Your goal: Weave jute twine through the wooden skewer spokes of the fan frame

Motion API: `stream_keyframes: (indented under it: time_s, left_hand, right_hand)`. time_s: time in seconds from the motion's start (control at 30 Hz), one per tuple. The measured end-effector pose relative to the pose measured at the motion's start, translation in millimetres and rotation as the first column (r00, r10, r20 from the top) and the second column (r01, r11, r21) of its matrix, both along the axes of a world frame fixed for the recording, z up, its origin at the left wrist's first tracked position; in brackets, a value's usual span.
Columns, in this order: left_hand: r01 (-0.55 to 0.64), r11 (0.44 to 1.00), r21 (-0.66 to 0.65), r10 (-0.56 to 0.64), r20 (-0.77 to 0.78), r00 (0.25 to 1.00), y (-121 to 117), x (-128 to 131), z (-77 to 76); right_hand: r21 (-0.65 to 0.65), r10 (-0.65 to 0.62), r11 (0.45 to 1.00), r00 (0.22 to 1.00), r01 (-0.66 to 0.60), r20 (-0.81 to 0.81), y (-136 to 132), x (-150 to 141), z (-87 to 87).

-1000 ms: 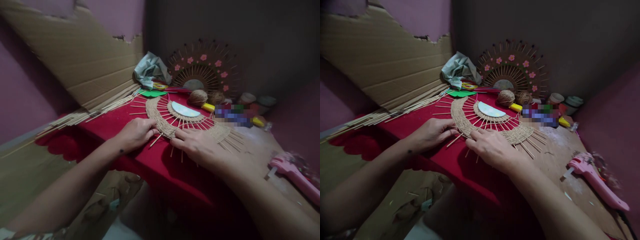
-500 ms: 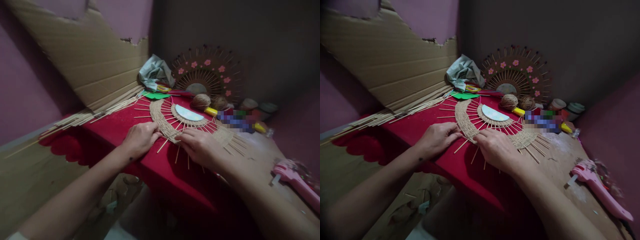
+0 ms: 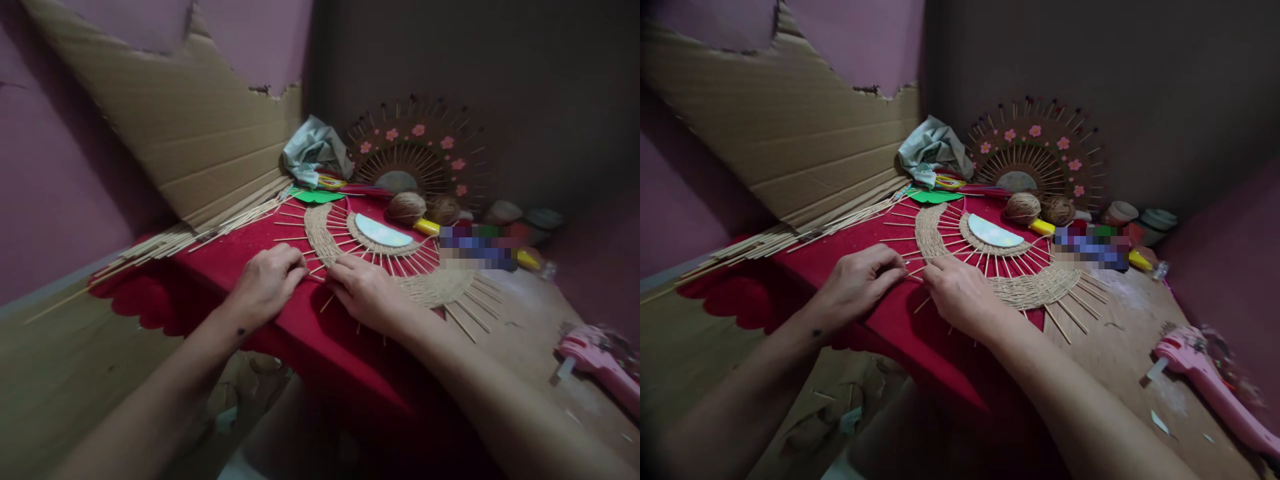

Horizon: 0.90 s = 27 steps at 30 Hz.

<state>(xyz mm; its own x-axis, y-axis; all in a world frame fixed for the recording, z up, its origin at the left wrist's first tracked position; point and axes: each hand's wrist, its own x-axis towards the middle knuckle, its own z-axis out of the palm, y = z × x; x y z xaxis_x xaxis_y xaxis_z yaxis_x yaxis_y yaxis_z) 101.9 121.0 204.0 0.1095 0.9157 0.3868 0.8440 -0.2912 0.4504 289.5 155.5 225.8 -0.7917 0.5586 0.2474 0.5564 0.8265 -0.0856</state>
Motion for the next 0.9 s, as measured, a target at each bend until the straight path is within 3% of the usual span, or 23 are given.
stream_keyframes:
  time_s: [0.17,0.27,0.4,0.53,0.73,0.83,0.9]
  left_hand:
    - [-0.050,0.999,-0.011,0.050,0.019,0.999,-14.1,-7.8,2.5]
    - [-0.042,0.999,-0.005,0.042,0.031,0.999,-15.2,-9.8,2.3]
    - [0.017,1.000,-0.014,-0.016,0.073,0.997,-14.0,-12.0,2.2]
    - [0.065,0.998,-0.024,-0.062,0.092,0.994,-14.2,-16.4,3.0]
    - [0.053,0.995,0.080,-0.048,-0.064,0.997,-5.9,-18.8,1.8]
    - [0.042,0.981,0.192,-0.005,-0.192,0.981,7.9,-15.3,3.7]
    - [0.061,0.980,0.188,0.000,-0.309,0.951,21.9,-13.4,7.3]
  right_hand:
    - [-0.036,-0.030,0.999,1.000,0.030,-0.005,6.3,-6.4,-0.1]
    - [-0.047,-0.026,0.998,0.996,0.030,0.080,12.6,-13.4,5.2]
    - [0.050,-0.003,0.999,0.970,-0.010,0.243,15.0,-25.7,12.2]
    - [0.110,0.020,0.993,0.960,-0.052,0.278,14.4,-30.7,11.7]
    - [0.134,0.019,0.990,0.971,-0.052,0.237,15.5,-23.4,5.0]
    - [0.128,0.004,0.991,0.978,-0.031,0.207,16.3,-20.9,3.4]
    - [0.075,-0.011,0.997,0.986,-0.002,0.167,17.9,-19.3,2.6]
